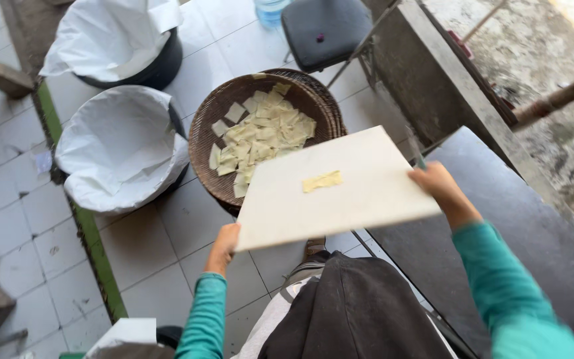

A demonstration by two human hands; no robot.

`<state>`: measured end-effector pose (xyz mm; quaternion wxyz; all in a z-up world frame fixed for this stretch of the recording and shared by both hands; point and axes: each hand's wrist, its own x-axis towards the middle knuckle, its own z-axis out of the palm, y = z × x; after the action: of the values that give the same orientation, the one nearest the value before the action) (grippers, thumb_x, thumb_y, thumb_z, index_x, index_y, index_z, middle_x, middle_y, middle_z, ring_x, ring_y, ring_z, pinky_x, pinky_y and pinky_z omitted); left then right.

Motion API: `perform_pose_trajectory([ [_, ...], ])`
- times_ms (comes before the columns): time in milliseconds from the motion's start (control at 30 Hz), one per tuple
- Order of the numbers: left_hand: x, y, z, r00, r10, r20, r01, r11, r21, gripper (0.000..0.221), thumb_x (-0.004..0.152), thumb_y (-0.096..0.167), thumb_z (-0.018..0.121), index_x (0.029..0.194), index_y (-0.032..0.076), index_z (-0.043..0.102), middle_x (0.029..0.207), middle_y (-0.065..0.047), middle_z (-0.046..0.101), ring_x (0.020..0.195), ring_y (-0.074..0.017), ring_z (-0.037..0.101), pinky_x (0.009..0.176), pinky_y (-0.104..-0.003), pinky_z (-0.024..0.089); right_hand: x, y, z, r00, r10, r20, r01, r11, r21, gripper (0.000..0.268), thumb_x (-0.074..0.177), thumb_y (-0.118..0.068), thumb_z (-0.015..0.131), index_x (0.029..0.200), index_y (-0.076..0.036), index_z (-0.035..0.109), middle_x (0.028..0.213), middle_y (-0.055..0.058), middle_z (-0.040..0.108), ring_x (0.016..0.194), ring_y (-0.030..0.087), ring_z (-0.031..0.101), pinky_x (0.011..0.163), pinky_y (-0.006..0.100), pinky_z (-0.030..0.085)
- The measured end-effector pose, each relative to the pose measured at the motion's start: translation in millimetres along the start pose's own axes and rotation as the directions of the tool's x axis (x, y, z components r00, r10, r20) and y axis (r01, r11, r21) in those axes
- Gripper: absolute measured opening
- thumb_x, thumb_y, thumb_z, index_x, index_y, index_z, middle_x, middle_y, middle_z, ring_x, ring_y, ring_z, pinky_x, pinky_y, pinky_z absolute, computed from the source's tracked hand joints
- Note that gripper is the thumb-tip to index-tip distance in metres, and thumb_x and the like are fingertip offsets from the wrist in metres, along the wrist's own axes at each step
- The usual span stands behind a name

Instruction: The person cuts thin sheets of dough into strips on a white cutting board using a knife, then transfers the cut pieces into a woven basket. The process repeats with multiple sheets of dough.

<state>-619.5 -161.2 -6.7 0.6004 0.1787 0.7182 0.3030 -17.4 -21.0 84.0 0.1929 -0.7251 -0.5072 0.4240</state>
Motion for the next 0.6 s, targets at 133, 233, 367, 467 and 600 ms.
perform_pose_trajectory([
  [133, -23.2, 12.9, 78.2, 0.890, 0.425, 0.165, -0.456, 0.834, 0.311, 0.035, 0.106, 0.025, 0.050, 0.109, -0.005, 0.067, 0.092, -0.016, 0.074, 0.085, -0.0250, 0.066, 0.079, -0.039, 0.055, -173.5, 85.7, -25.1, 0.945, 0.132, -0.298, -0.008, 0.924, 0.382, 0.025, 0.099, -0.023, 0.071, 0.102, 0.001, 0.071, 0.085, -0.001, 0.064, 0.075, 0.007, 0.055, 0.064, 0.027, 0.045],
  [233, -20.6, 35.3, 152.6, 0.738, 0.573, 0.356, -0.675, 0.644, 0.360, 0.035, 0.107, 0.028, 0.049, 0.111, -0.003, 0.066, 0.094, -0.020, 0.074, 0.085, -0.0311, 0.070, 0.078, -0.042, 0.055, -260.9, 132.8, -18.4, 0.831, 0.231, -0.506, 0.063, 0.865, 0.499, 0.029, 0.099, -0.028, 0.072, 0.108, 0.000, 0.071, 0.089, -0.003, 0.069, 0.076, 0.006, 0.059, 0.068, 0.023, 0.048],
  [367, -20.8, 34.7, 262.9, 0.583, 0.557, 0.592, -0.803, 0.505, 0.316, 0.035, 0.106, 0.031, 0.047, 0.113, 0.001, 0.063, 0.099, -0.022, 0.074, 0.088, -0.0383, 0.071, 0.076, -0.046, 0.054, -318.8, 190.0, -16.0, 0.653, 0.278, -0.704, -0.018, 0.935, 0.353, 0.037, 0.096, -0.032, 0.079, 0.107, 0.002, 0.071, 0.088, -0.001, 0.068, 0.078, 0.006, 0.057, 0.071, 0.024, 0.048],
  [467, -27.7, 16.1, 335.4, 0.561, 0.520, 0.644, -0.828, 0.337, 0.449, 0.036, 0.108, 0.034, 0.049, 0.108, 0.001, 0.063, 0.094, -0.027, 0.072, 0.089, -0.0440, 0.068, 0.077, -0.052, 0.052, -337.8, 235.9, -13.9, 0.557, 0.404, -0.725, -0.274, 0.914, 0.298, 0.050, 0.102, -0.038, 0.084, 0.094, 0.009, 0.070, 0.074, 0.012, 0.060, 0.070, 0.014, 0.047, 0.068, 0.036, 0.044],
  [600, -31.5, -4.7, 385.2, 0.683, 0.432, 0.589, -0.695, 0.137, 0.706, 0.036, 0.105, 0.040, 0.056, 0.121, 0.009, 0.060, 0.114, -0.021, 0.070, 0.109, -0.0389, 0.065, 0.092, -0.050, 0.050, -335.1, 285.7, -7.0, 0.502, 0.378, -0.778, -0.280, 0.922, 0.268, 0.050, 0.095, -0.049, 0.079, 0.097, 0.000, 0.070, 0.079, 0.011, 0.068, 0.074, 0.025, 0.063, 0.071, 0.041, 0.051],
])
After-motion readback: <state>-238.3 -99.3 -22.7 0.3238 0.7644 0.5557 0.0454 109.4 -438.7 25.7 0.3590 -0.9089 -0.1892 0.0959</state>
